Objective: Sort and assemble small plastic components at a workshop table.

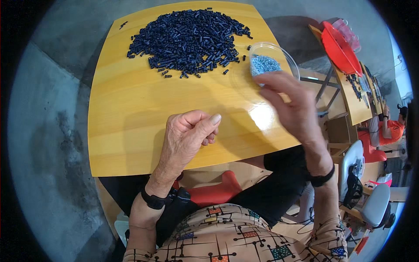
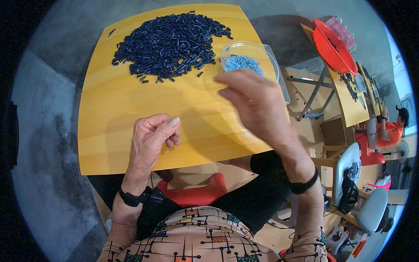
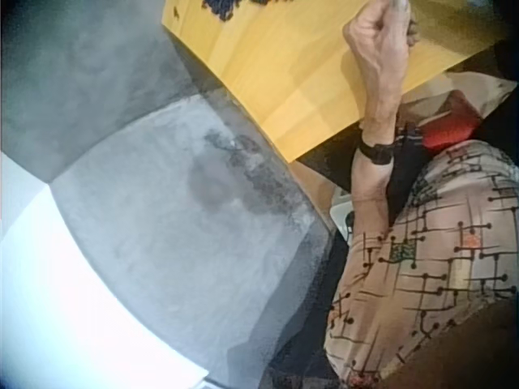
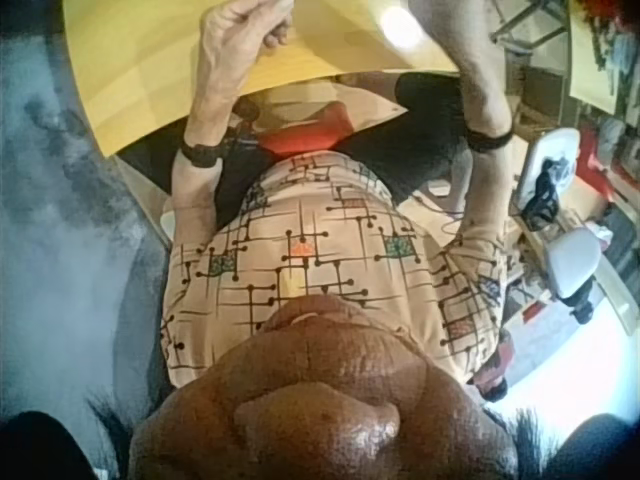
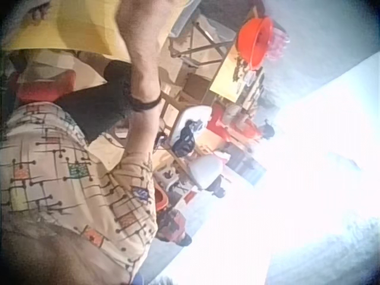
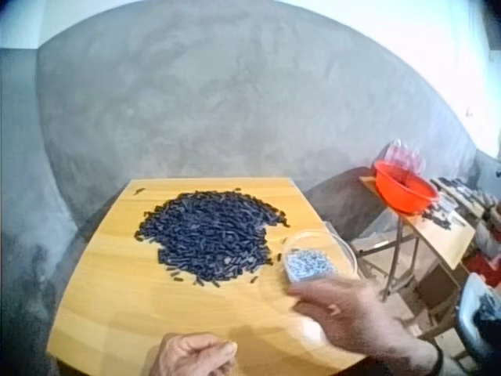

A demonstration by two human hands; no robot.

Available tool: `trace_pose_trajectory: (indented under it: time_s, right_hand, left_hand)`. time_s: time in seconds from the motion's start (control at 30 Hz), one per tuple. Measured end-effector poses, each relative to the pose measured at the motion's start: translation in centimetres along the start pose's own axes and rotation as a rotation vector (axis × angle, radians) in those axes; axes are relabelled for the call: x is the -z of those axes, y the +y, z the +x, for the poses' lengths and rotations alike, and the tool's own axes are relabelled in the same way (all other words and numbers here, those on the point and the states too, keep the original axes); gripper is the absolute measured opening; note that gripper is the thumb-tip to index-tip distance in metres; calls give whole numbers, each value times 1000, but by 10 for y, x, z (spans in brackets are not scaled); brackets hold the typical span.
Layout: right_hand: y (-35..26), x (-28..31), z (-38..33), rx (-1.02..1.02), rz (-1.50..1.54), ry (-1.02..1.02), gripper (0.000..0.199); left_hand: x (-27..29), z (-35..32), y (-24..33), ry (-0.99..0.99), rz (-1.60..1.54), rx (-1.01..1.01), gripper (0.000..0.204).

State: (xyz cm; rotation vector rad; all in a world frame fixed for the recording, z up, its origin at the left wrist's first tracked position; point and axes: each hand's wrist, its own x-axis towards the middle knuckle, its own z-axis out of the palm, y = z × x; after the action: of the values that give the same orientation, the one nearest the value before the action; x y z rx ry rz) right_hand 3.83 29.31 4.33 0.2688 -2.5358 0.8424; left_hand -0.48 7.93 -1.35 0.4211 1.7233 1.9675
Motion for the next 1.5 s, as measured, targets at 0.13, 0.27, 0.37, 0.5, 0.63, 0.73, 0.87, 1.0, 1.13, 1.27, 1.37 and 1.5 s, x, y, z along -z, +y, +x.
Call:
trace_pose_trajectory:
  time_s: [0.13, 0.27, 0.37, 0.5, 0.63, 0.73, 0.87, 1.0, 1.13, 1.27, 1.37, 1.5]
  right_hand:
    - [11, -45, 20, 170, -190, -86, 17]
    - [28, -68, 36, 92, -392, -193, 22]
    - [39, -81, 39, 147, -430, -181, 14]
    - [44, -89, 40, 159, -509, -155, 17]
    - [42, -90, 37, 162, -559, -167, 18]
    - [33, -90, 26, 55, -386, -186, 12]
    - [16, -94, 16, -86, -26, -114, 9]
    - [-1, -87, 9, -443, 557, -137, 8]
    - [-17, -93, 4, -299, 704, 28, 8]
    - [-17, -96, 1, -177, 599, 74, 8]
    - [-19, -92, 0, -115, 560, 71, 10]
    - [-28, -76, 0, -93, 521, 42, 11]
  left_hand:
    - [6, -5, 4, 3, 34, 10, 33]
    - [13, -5, 4, 43, -4, 4, 36]
    - [19, -4, 4, 49, -6, -8, 36]
    - [21, -2, 4, 74, -23, -14, 34]
    - [22, 2, 1, 42, -26, -4, 31]
    - [16, 4, -2, 88, -54, -9, 24]
    - [20, 6, -5, 95, -84, -67, 26]
    - [19, 11, -5, 128, -201, -17, 28]
    - [18, 10, -6, 34, -374, 64, 27]
    - [18, 8, -6, -5, -443, 139, 25]
    - [18, 6, -10, -34, -537, 160, 23]
    - [14, 5, -13, -39, -572, 141, 23]
